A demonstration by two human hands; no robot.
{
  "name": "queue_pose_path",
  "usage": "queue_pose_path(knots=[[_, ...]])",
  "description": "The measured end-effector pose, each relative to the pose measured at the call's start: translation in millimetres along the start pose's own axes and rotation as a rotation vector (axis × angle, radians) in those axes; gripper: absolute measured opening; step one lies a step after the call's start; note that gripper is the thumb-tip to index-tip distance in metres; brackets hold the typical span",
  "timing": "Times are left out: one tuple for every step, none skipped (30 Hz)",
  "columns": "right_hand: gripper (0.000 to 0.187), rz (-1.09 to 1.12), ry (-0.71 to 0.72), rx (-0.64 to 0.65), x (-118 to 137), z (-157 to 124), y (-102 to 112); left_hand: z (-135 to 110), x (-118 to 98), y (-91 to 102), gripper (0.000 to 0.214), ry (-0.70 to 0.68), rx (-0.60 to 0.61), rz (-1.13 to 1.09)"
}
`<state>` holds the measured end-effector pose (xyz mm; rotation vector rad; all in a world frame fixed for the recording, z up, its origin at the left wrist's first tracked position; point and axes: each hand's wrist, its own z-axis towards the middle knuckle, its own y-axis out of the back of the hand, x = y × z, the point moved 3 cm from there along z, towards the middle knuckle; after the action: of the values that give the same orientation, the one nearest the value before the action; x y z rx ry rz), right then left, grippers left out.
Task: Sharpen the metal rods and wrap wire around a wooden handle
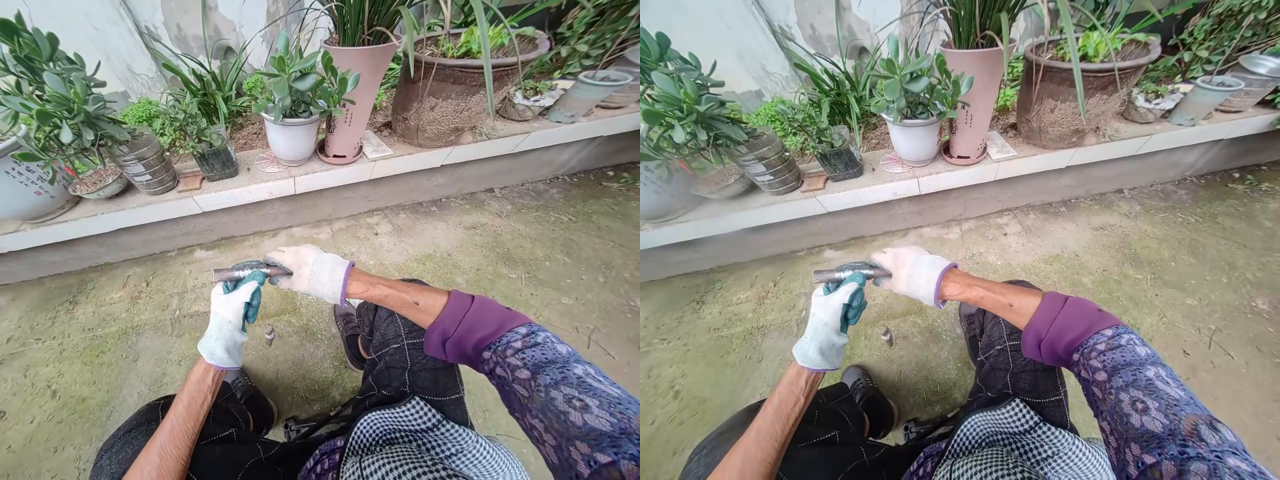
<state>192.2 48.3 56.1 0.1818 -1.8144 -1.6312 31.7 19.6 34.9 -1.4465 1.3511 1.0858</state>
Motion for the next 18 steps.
queue_pose_path(knots=[[0.027,-0.014,-0.01,-0.009,1.4,-1.6,0.6,-0.5,-0.2,-0.3,0.028,-0.005,-0.002,0.007],[0.03,-0.028,-0.016,-0.02,3.0,-2.9,1.1,-0.8,-0.2,-0.5,0.028,-0.009,-0.005,0.014],[0.034,-0.045,-0.019,-0.034,4.8,-3.8,1.4,-0.7,0.1,-0.9,0.027,-0.012,-0.009,0.019],[0.039,-0.065,-0.014,-0.045,7.1,-4.1,1.1,-0.5,0.7,-1.5,0.027,-0.013,-0.011,0.021],[0.045,-0.087,-0.001,-0.05,9.5,-3.6,0.2,0.1,1.4,-2.3,0.027,-0.017,-0.013,0.017],[0.05,-0.107,0.014,-0.047,11.8,-2.6,-1.3,0.8,2.3,-3.2,0.027,-0.022,-0.015,0.011],[0.053,-0.125,0.031,-0.044,13.7,-1.1,-3.1,1.6,3.2,-4.1,0.028,-0.027,-0.016,0.006],[0.055,-0.137,0.044,-0.041,14.9,0.8,-5.1,2.6,4.3,-4.9,0.029,-0.031,-0.017,0.004],[0.056,-0.145,0.054,-0.037,15.2,2.9,-7.3,3.6,5.6,-5.3,0.03,-0.032,-0.018,0.006],[0.055,-0.146,0.059,-0.035,14.6,5.1,-9.6,4.7,7.0,-5.4,0.03,-0.031,-0.02,0.01],[0.055,-0.145,0.062,-0.034,13.1,7.4,-11.9,5.8,8.7,-5.1,0.03,-0.025,-0.021,0.012],[0.053,-0.145,0.062,-0.03,10.9,9.8,-14.3,6.9,10.6,-4.5,0.03,-0.017,-0.019,0.01],[0.051,-0.147,0.062,-0.023,8.6,12.1,-16.5,8.0,12.4,-3.5,0.03,-0.009,-0.016,0.004],[0.05,-0.152,0.066,-0.016,7.0,14.3,-18.2,9.2,14.1,-2.2,0.03,-0.001,-0.01,-0.007],[0.049,-0.164,0.074,-0.017,7.0,16.2,-18.9,10.5,15.4,-0.7,0.03,0.003,-0.004,-0.022],[0.048,-0.187,0.084,-0.029,9.6,17.5,-18.0,12.0,16.1,1.1,0.031,0.004,0.0,-0.041],[0.047,-0.22,0.092,-0.058,15.4,17.9,-15.1,13.5,16.1,3.3,0.032,0.003,-0.005,-0.063],[0.046,-0.257,0.107,-0.103,24.9,17.1,-10.3,15.2,15.5,5.8,0.032,0.005,-0.016,-0.084]])
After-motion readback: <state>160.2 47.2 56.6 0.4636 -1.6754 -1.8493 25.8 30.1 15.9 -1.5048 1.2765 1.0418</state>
